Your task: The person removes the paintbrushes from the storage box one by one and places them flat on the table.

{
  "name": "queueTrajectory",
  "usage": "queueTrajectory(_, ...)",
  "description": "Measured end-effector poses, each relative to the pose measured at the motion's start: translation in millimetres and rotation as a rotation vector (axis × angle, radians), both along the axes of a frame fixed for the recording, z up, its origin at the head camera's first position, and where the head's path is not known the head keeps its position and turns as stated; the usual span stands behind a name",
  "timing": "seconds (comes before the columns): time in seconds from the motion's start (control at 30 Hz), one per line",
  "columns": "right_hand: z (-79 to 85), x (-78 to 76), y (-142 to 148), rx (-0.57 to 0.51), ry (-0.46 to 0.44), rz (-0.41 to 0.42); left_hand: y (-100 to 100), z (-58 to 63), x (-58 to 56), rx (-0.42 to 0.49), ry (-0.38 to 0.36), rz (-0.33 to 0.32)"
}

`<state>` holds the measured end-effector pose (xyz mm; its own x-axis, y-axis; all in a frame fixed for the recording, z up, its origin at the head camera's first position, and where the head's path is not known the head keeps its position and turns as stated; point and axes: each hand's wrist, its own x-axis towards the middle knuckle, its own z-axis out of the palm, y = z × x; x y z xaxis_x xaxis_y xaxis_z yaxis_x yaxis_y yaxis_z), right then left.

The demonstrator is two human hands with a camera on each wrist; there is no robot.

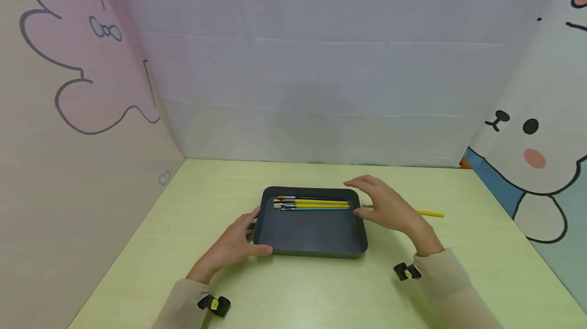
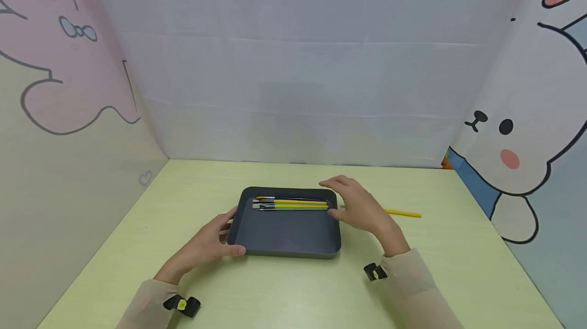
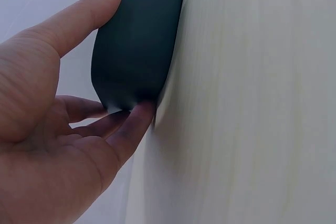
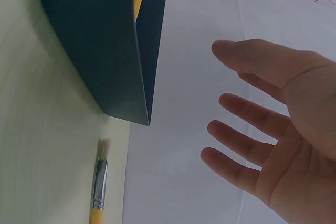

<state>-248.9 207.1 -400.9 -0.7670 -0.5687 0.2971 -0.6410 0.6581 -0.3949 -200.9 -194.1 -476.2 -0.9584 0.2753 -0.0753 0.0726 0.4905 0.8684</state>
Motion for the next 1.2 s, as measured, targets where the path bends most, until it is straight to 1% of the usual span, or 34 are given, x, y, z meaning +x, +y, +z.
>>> queueTrajectory(0.17,-0.4,-1.2,-9,0.033,0.015,0.028,0,-0.3,-0.3,0.006,0.003,-0.011)
queueTrajectory(0.27,-0.4,-3.0,-17,0.049,-0.004,0.050,0,-0.3,-0.4,0.014,0.002,-0.018)
queueTrajectory(0.4,-0.4,-6.8,-27,0.081,-0.053,0.074,1,0.2,-0.8,0.020,0.004,-0.029)
queueTrajectory(0.57,-2.6,-14.8,-36,0.128,-0.091,0.125,2,0.2,-1.4,0.019,0.002,-0.031)
queueTrajectory(0.77,-5.8,-25.8,-49,0.211,-0.136,0.166,4,-1.0,-2.7,0.022,0.004,-0.036)
queueTrajectory(1.03,-7.9,-39.7,-67,0.298,-0.243,0.216,4,0.6,-2.4,0.003,0.006,-0.024)
queueTrajectory(1.2,-9.1,-45.9,-76,0.350,-0.291,0.234,4,1.4,-1.5,0.001,-0.001,-0.018)
